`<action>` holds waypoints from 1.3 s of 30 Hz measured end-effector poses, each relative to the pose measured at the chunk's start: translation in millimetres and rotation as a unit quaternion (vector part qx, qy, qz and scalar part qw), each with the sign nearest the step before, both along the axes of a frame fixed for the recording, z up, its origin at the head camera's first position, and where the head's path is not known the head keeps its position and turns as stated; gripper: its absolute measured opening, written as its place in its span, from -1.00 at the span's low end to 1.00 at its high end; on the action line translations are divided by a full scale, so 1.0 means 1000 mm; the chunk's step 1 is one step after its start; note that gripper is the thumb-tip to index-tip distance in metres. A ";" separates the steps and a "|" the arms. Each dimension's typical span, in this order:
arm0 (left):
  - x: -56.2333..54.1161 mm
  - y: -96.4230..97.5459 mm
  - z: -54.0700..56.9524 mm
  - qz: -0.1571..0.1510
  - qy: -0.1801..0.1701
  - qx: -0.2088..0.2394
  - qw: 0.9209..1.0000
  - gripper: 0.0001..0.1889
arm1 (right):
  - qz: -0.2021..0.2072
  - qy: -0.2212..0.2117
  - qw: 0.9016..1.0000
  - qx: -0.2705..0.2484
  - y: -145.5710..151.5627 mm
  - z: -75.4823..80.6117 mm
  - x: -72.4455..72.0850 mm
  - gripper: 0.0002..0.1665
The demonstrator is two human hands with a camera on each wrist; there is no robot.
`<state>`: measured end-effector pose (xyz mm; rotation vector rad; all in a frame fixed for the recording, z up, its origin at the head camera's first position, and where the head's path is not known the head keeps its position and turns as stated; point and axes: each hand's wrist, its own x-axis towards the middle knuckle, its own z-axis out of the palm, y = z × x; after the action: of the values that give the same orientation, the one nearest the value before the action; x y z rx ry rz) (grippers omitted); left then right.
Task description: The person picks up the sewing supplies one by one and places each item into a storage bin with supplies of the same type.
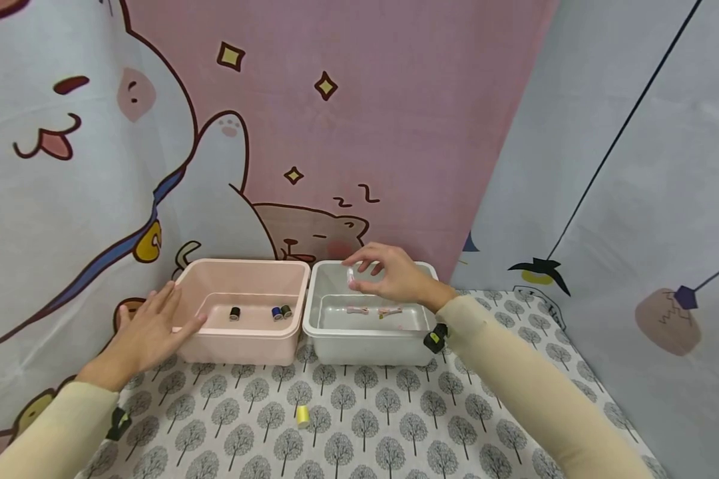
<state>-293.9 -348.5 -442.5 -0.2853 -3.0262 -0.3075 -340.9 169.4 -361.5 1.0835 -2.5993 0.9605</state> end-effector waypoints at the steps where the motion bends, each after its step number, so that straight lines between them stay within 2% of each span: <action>1: 0.000 0.000 0.000 -0.001 0.000 0.000 1.000 0.16 | -0.002 -0.002 1.000 0.002 0.000 0.000 -0.002 -0.50; 15: 0.001 0.000 0.001 -0.001 0.001 -0.002 1.000 0.16 | -0.007 -0.013 0.999 0.031 -0.005 -0.001 -0.035 -0.50; 25: 0.001 0.002 0.002 0.000 0.001 -0.001 1.000 0.17 | -0.002 -0.045 0.998 0.053 -0.014 -0.005 -0.050 -0.50; 31: 0.001 0.002 0.002 -0.001 0.004 0.001 1.000 0.16 | -0.003 -0.034 0.997 0.068 -0.017 -0.010 -0.058 -0.51; 34: 0.000 0.001 0.001 -0.001 0.005 -0.001 1.000 0.16 | -0.003 -0.037 0.996 0.079 -0.018 -0.012 -0.060 -0.45; 39: 0.000 -0.001 -0.001 0.000 0.003 -0.001 1.000 0.16 | -0.008 -0.049 0.993 0.106 -0.019 -0.013 -0.061 -0.23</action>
<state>-293.6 -349.1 -443.1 -0.2863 -3.0206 -0.3029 -401.7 150.5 -374.8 1.0853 -2.8374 0.7666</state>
